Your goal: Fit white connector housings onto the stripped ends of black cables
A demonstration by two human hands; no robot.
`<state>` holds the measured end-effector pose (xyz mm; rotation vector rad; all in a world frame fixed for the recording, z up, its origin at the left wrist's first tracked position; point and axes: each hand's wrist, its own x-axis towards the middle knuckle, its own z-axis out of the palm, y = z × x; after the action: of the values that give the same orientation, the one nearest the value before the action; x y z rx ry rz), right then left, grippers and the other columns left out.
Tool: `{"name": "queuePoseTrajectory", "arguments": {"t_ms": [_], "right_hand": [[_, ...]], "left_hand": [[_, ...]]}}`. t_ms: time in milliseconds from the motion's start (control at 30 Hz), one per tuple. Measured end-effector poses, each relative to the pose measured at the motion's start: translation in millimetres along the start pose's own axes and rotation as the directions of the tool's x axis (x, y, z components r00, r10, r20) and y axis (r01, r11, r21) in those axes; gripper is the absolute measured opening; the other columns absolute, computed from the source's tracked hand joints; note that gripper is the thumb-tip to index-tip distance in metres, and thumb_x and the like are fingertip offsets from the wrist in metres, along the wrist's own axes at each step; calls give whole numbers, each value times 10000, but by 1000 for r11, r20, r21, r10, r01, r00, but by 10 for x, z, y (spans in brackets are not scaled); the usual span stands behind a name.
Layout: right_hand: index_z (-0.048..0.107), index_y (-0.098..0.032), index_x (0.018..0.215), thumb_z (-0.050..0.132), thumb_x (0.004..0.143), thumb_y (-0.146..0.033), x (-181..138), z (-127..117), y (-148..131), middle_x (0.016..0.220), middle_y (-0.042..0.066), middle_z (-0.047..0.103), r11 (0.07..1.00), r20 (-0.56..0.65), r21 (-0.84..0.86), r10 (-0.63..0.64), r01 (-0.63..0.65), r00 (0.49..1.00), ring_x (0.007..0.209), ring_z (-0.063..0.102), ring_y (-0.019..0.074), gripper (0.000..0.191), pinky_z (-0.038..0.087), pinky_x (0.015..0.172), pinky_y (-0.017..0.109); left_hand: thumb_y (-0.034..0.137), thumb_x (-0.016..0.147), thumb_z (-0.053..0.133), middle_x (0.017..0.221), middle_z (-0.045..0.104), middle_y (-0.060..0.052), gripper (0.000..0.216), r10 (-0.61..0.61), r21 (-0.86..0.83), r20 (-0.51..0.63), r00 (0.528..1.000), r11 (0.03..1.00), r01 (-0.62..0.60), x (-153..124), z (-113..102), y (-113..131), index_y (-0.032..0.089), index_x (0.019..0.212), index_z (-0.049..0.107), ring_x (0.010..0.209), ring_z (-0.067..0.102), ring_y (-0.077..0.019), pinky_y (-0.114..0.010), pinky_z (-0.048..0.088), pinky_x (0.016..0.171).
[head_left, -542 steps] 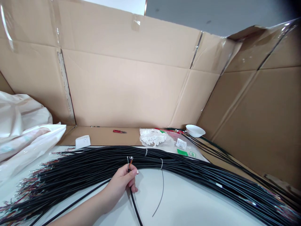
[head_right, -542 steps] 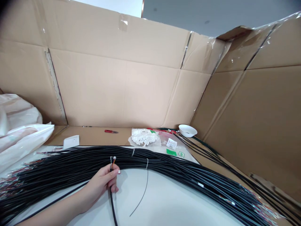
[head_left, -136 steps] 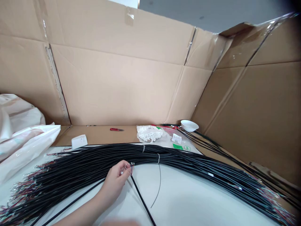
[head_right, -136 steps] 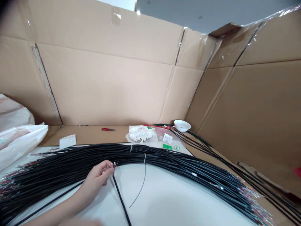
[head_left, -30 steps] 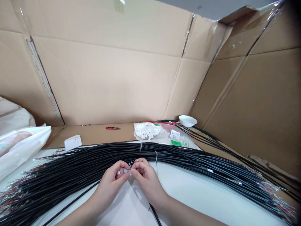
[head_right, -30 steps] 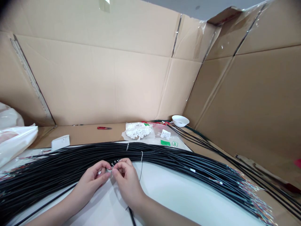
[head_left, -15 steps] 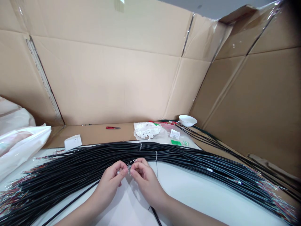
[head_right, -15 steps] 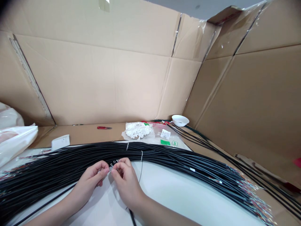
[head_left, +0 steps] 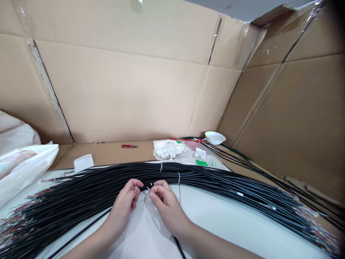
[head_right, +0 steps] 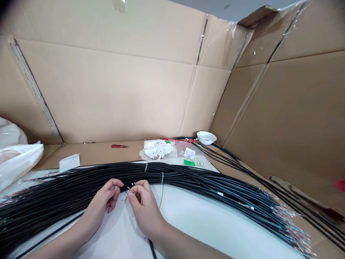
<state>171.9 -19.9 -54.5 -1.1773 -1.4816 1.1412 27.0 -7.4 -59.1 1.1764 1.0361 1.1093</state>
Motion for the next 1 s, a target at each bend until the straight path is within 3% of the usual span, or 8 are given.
{"name": "queuePoseTrajectory", "arguments": {"t_ms": [200, 400, 667, 1000], "right_hand": [[507, -178, 664, 470, 784, -298, 14, 4, 18, 880, 22, 385, 1000, -6, 14, 10, -10, 1000, 713, 434, 130, 174, 361, 603, 246], [524, -172, 681, 478, 780, -296, 11, 6, 44, 884, 18, 370, 999, -27, 34, 15, -14, 1000, 642, 406, 104, 166, 348, 556, 235], [526, -174, 685, 480, 778, -289, 14, 1, 53, 882, 18, 379, 1000, -68, 22, 6, -5, 998, 652, 428, 106, 154, 362, 558, 229], [523, -168, 691, 460, 784, -258, 6, 2, 26, 894, 22, 386, 999, -71, -36, -14, 11, 997, 672, 438, 107, 144, 371, 562, 223]], "left_hand": [[233, 770, 478, 624, 474, 51, 54, 18, 0, 61, 998, 1000, -18, 26, -17, 7, 197, 793, 511, 511, 409, -99, -199, 292, 449], [232, 730, 603, 853, 657, -42, 179, -12, -35, 64, 998, 999, 15, 24, -32, 62, 187, 883, 523, 818, 551, -156, -237, 389, 691], [239, 694, 655, 853, 701, -56, 168, -100, -86, 72, 992, 991, 106, 40, -53, 82, 173, 830, 581, 757, 569, -138, -202, 396, 605], [214, 676, 676, 833, 668, -22, 156, -51, -61, 128, 991, 996, 59, 59, -80, 59, 176, 809, 603, 779, 573, -132, -189, 422, 651]]}}
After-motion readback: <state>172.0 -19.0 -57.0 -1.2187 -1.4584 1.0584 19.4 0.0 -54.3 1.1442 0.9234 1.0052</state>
